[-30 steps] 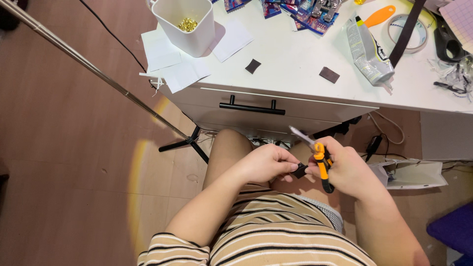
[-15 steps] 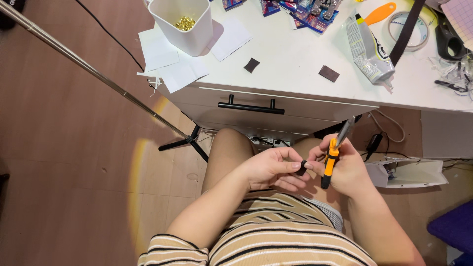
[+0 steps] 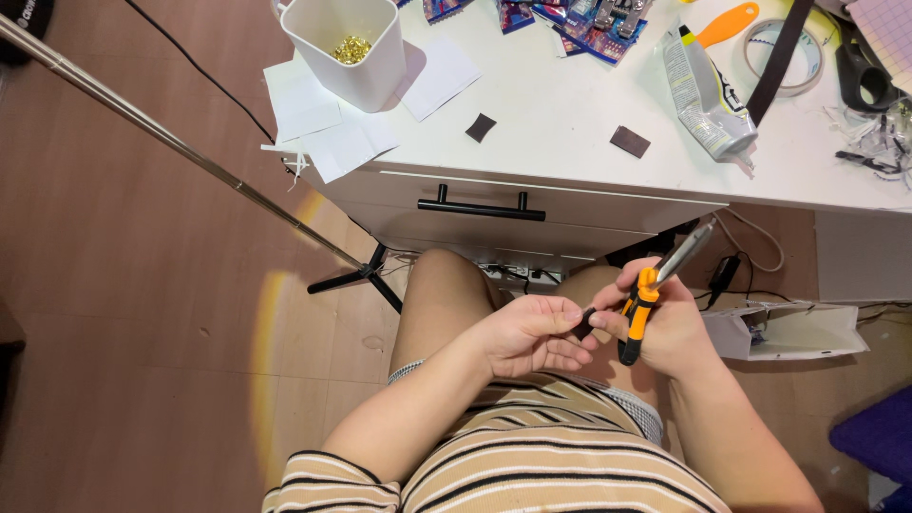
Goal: The person cuts a black tape strip into small rectangular pieces using orange-handled scissors. They place the cut pieces on the table, then pick up a roll of white tape and apply a small piece to one of the black pieces.
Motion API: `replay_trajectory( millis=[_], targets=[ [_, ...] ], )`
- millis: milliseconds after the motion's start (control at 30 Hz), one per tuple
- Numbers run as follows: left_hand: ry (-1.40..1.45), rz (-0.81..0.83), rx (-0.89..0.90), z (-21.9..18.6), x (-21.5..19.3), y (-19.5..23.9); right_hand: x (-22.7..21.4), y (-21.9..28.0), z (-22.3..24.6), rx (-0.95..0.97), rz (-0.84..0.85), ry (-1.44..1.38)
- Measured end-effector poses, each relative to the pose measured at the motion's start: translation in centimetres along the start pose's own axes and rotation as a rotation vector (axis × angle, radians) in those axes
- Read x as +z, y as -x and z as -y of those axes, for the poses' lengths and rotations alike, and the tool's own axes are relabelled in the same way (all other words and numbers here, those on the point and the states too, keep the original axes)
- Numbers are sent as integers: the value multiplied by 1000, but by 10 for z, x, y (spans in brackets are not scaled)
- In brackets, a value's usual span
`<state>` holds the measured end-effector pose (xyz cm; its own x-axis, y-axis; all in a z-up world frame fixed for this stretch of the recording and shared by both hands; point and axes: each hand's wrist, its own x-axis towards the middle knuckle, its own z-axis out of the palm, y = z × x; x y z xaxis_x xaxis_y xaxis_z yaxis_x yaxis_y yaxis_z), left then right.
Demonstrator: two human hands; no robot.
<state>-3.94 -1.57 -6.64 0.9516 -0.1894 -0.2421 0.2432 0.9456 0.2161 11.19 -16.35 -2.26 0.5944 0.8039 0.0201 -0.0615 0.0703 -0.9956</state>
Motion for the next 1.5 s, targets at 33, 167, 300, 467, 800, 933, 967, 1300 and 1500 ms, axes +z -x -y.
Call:
replay_trajectory(
  millis=[33, 167, 300, 467, 800, 933, 967, 1300, 1500],
  targets=[
    [0, 0, 0, 1, -2, -1, -1, 0, -2, 0, 0, 0],
    [26, 8, -35, 7, -14, -7, 1, 1, -4, 17, 40, -58],
    [-103, -69, 151, -19, 63, 22, -5, -6, -19, 27, 20, -136],
    [-636, -292, 469, -13, 2, -15, 8, -10, 1, 84, -41, -229],
    [-472, -358, 492, -12, -2, -11, 19, -7, 0, 57, -233, -172],
    [-562, -394, 520, -14, 19, -2, 27, -7, 4, 68, -238, -179],
    [-574, -395, 527, -14, 18, -2, 27, -8, 3, 64, -237, -178],
    [-612, -363, 518, -8, 7, -4, 32, -7, 13, 53, -193, -130],
    [-1189, -329, 321, -45, 48, 28, 14, -11, 4, 139, -7, -51]
  ],
)
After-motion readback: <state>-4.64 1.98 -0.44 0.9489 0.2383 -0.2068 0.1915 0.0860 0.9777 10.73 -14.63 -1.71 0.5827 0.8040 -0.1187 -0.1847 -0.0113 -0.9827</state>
